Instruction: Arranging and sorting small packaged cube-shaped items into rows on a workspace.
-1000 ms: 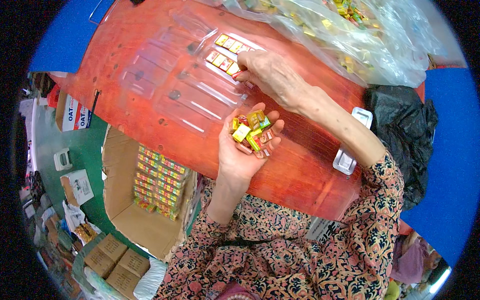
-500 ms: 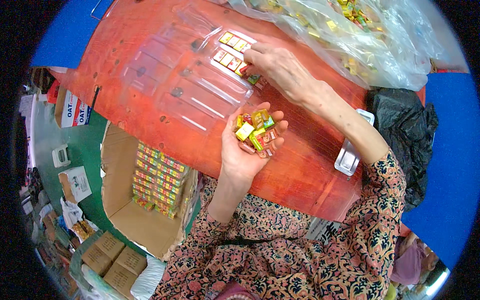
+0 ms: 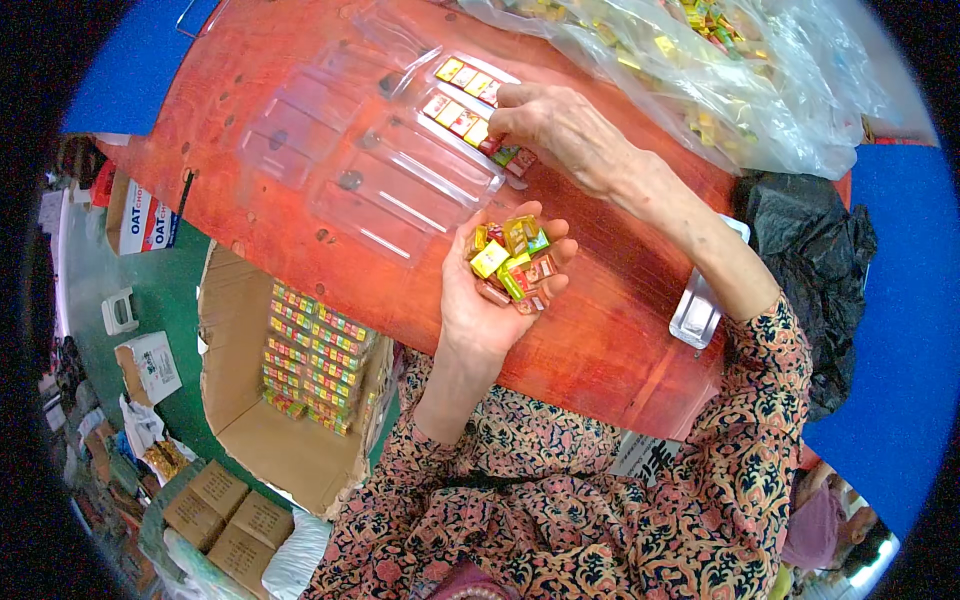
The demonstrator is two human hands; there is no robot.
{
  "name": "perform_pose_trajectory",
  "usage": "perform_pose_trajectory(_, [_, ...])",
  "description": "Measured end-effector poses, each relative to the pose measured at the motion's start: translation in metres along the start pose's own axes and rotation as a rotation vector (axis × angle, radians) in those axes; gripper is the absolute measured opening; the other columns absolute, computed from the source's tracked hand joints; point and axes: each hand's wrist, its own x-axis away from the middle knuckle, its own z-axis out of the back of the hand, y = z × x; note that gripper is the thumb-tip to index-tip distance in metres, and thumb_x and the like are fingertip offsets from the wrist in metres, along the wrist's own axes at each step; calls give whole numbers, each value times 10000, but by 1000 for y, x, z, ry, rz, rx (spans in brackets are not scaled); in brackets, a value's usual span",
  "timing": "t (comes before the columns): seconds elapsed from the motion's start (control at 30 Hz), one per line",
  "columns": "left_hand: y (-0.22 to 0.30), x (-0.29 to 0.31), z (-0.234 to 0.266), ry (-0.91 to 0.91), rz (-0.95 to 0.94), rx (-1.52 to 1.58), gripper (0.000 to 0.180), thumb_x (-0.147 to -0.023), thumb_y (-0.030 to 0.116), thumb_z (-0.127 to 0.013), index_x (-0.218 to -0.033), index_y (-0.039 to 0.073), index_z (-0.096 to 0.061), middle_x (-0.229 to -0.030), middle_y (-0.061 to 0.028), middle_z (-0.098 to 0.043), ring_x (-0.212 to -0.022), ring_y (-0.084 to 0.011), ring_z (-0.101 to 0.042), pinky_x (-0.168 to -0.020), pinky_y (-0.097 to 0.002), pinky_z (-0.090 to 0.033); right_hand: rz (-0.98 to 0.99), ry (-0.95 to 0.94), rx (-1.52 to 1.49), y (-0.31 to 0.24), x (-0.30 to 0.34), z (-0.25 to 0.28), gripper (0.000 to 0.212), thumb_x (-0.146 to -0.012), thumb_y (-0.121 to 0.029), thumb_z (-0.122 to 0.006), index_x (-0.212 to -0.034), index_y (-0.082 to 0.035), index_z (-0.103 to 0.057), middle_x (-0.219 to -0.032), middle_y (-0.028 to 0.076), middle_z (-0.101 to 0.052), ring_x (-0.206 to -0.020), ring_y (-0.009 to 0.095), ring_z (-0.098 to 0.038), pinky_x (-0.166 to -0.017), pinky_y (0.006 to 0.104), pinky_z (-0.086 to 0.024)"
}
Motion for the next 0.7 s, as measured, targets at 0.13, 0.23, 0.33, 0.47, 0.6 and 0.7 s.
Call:
perform_pose_trajectory(0.13, [0, 0, -1, 4, 3, -1, 473, -897, 420, -347, -1136, 52, -526, -1012, -165, -610, -908, -304, -605, -685, -430, -525, -22, 16, 29, -3, 1, -3, 123, -722, -24, -588, -844, -10, -589, -816, 107, -551, -774, 265, -575, -649, 339, -465])
perform_pose_trajectory(0.23, [1, 0, -2, 9, 10, 7, 476, -899, 420, -341, -1136, 51, -525, -1012, -168, -609, -906, -306, -605, -685, -434, -526, -58, 25, -9, -7, 1, -5, 111, -729, -28, -587, -838, -10, -581, -818, 108, -551, -770, 270, -576, -642, 337, -463])
perform_pose_trajectory(0.33, [0, 0, -3, 15, 14, 12, 479, -901, 421, -337, -1137, 49, -524, -1015, -172, -606, -905, -311, -605, -684, -441, -528, -50, 122, -62, -7, 3, -13, 93, -730, -32, -554, -812, -7, -589, -766, 118, -544, -703, 288, -571, -584, 370, -443])
perform_pose_trajectory(0.47, [0, -1, 2, -29, 33, 90, 464, -903, 403, -367, -1163, 47, -513, -1073, -210, -580, -937, -355, -588, -686, -452, -539, -165, 63, -36, -10, 5, -15, 116, -724, -12, -589, -839, -8, -575, -810, 108, -549, -753, 278, -575, -632, 339, -462])
perform_pose_trajectory(0.6, [0, -1, 1, -32, 24, 72, 456, -903, 399, -369, -1151, 47, -518, -1062, -209, -584, -931, -353, -591, -677, -451, -542, -157, 127, -47, -9, 5, -16, 99, -734, -11, -604, -828, -5, -574, -789, 106, -550, -732, 261, -575, -621, 333, -459])
perform_pose_trajectory(0.7, [0, 0, -1, 2, 11, 23, 475, -902, 418, -345, -1135, 45, -524, -1008, -177, -607, -889, -316, -610, -661, -449, -535, -153, 159, -73, -5, 7, -13, 89, -743, -29, -620, -813, -2, -573, -776, 104, -550, -709, 246, -573, -604, 331, -453])
